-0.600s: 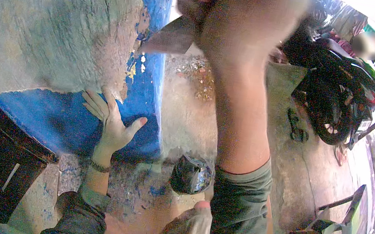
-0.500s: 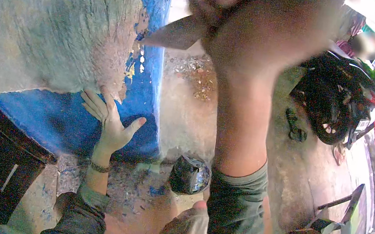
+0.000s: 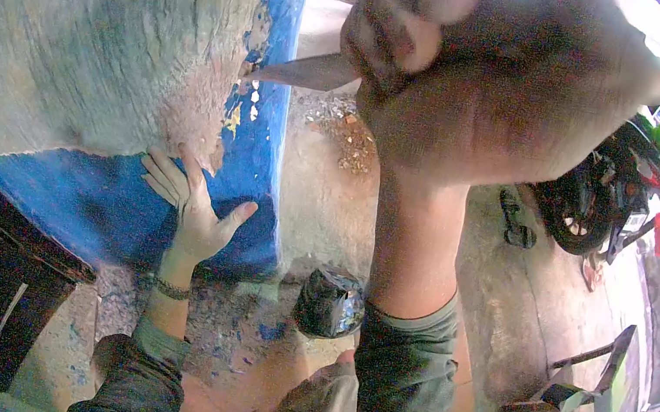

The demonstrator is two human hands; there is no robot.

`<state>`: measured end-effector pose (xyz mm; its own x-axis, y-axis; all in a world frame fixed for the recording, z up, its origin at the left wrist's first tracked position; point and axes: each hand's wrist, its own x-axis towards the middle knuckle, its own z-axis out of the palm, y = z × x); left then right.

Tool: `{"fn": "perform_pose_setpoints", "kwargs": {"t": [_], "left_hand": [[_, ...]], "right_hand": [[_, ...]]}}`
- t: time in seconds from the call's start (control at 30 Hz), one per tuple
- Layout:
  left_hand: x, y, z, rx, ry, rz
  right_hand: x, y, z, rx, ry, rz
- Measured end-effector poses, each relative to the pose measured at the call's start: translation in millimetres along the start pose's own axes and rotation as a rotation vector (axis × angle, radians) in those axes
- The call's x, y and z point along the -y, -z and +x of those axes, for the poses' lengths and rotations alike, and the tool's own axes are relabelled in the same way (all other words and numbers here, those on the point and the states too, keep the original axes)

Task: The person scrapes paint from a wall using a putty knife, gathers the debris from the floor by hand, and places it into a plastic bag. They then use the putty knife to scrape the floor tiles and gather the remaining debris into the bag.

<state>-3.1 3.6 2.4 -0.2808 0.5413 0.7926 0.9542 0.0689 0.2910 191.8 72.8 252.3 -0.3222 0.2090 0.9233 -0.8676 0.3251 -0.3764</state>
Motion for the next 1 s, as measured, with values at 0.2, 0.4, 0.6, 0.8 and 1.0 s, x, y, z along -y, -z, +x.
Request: {"fn": "perform_pose_setpoints", "kwargs": {"t": [0.2, 0.4, 0.6, 0.8, 1.0], "left_hand": [[0.4, -1.5, -1.7, 0.047, 0.042, -0.055], [-1.9, 0.3, 0.6, -0.001, 0.001, -0.005], [-0.3, -1.8, -2.2, -0.029, -0.016, -0.01], [1.6, -2.6, -3.8, -0.012, -0.005, 0.002], [2.0, -3.6, -2.9, -0.024, -0.012, 0.009]], "right_hand": [[-11.5, 2.7, -11.5, 0.041, -0.04, -0.02], [-13.0, -12.5, -18.6, -0.125, -0.117, -0.155], [-22.5, -1.9, -21.0, 0.12, 0.026, -0.001], [10.5, 0.9, -10.8, 0.344, -0.035, -0.178], [13.4, -1.1, -15.8, 0.31, 0.033, -0.136]]}}
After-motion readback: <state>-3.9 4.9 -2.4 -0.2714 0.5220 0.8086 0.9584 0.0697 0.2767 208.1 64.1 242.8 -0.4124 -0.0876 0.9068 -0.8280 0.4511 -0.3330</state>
